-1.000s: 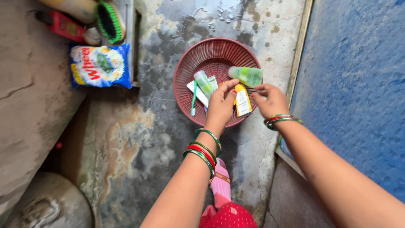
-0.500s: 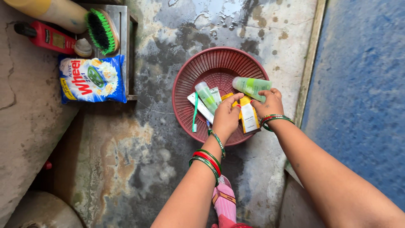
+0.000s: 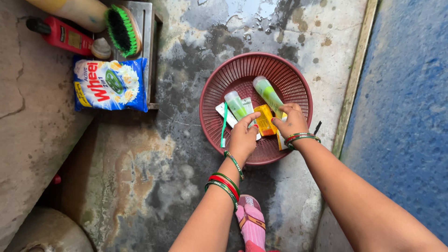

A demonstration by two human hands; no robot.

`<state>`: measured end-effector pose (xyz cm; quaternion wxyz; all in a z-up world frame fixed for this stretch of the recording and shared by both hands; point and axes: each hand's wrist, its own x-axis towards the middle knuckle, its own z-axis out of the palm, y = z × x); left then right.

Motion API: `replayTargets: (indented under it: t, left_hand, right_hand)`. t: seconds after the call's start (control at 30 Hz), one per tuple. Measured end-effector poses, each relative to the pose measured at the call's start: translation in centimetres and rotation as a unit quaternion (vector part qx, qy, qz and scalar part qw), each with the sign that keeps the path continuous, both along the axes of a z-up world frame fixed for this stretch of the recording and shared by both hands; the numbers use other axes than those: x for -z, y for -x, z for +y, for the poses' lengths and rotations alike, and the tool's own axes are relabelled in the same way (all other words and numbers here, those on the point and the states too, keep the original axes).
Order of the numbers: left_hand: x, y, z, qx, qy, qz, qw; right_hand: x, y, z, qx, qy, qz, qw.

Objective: The person picks up various toiletries and cleaning items from a red basket and places them onto wall-mounted racks and a small shelf in a bathroom. Items handled include a toothbrush, toothpaste, a scrubbing brush, and several tubes and bottles of personal care products.

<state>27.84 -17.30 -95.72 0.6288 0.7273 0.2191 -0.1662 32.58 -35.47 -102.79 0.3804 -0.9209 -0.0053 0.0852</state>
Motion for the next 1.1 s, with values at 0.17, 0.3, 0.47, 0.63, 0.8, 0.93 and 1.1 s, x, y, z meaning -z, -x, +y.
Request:
replayTargets:
  t: [0.17,0.3,0.47,0.63,0.8,0.93,1.1]
  left_hand:
    - [-0.9,1.3,-0.1,0.058,-0.137,-0.160,0.976]
    - [-4.2,2.5,-0.8,0.064,-0.161,-0.210,0.962]
    - [-12.3,3.9,-0.5,0.062,-0.199,-0.317,0.925]
    - [-22.5,6.5,0.9,0.074,-0.298,-0.328,0.894]
    - [-35.7,10.9,3.2,0.079,-0.320,-0.376,0.866]
    - [-47.5,15.9,5.8,0.026,-0.328,-0.445,0.833]
    - [-62.6,24.3,9.0,-0.026,-0.346,-0.484,0.803]
  right_hand:
    - [-6.8,2.5,1.1,-0.071,0.011,-0.081,0.994]
    - [-12.4,5.0,1.8,-0.136,0.024,-0.101,0.985]
    - [-19.5,8.6,3.1,-0.178,0.026,-0.158,0.971]
    - [-29.7,12.5,4.8,-0.168,-0.012,-0.214,0.962]
    - [-42.5,16.4,5.8,-0.159,-0.020,-0.226,0.961]
    - [-53.3,19.6,6.6,-0.176,-0.054,-0.292,0.939]
    - [-67.4,24.3,9.2,-0.199,-0.098,-0.350,0.910]
